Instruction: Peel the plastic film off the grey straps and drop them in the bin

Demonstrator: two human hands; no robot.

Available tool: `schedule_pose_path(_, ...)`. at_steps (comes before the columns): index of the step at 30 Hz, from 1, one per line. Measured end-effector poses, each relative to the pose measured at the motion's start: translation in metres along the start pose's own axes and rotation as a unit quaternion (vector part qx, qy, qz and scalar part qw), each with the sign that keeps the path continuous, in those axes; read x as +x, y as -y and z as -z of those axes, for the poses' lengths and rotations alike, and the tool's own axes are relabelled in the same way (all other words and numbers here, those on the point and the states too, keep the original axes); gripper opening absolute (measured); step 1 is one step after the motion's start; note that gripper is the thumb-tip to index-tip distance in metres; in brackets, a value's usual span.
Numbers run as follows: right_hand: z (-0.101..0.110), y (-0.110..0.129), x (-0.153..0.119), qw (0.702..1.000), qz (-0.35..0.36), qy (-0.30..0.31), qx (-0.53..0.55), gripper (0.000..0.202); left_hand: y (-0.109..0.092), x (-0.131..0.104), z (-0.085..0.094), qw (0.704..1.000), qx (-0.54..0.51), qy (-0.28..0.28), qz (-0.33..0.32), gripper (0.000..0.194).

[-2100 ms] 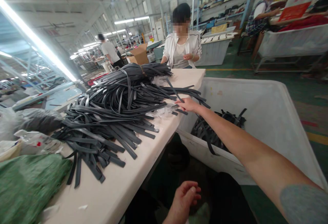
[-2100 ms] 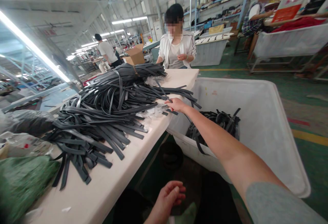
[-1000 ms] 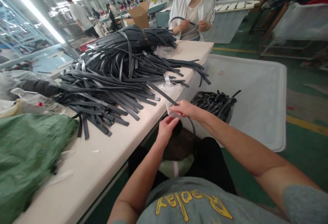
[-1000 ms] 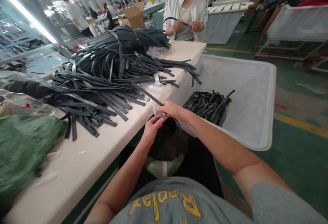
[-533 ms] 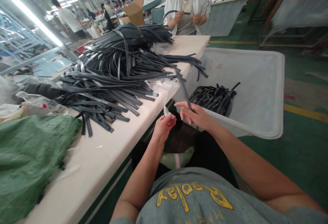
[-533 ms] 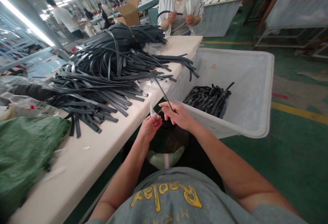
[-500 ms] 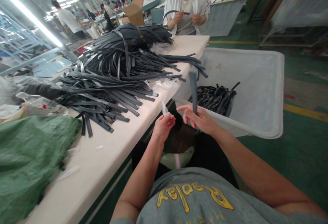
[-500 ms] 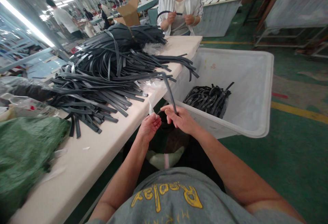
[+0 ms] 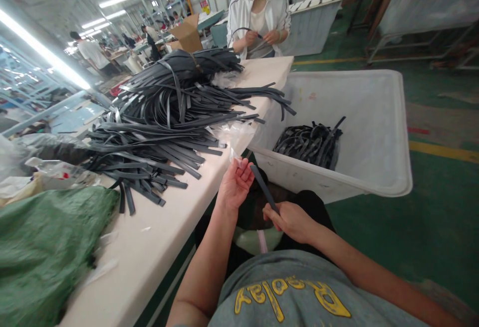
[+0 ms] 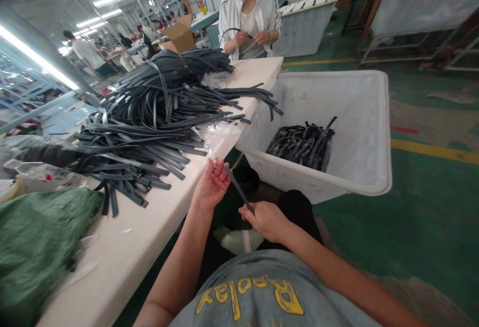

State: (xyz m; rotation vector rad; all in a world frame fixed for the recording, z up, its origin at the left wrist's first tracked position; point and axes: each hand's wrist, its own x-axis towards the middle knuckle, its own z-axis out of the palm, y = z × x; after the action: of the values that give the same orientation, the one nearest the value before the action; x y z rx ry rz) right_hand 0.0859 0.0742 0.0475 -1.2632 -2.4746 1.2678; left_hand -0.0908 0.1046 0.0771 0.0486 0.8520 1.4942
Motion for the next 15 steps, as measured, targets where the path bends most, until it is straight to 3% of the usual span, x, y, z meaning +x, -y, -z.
schedule_pose_path(7, -0.002, -0.005, 0.017, 0.999, -0.003, 0.032, -0.001, 0.05, 0.004, -0.005, -0.002, 0.999, 0.041, 0.016, -0.005, 0.02)
schedule_pose_path(15, -0.003, -0.009, 0.014, 0.994, -0.001, 0.079, 0.075, 0.058, 0.011, -0.002, 0.003, 0.998, 0.056, 0.033, -0.019, 0.022)
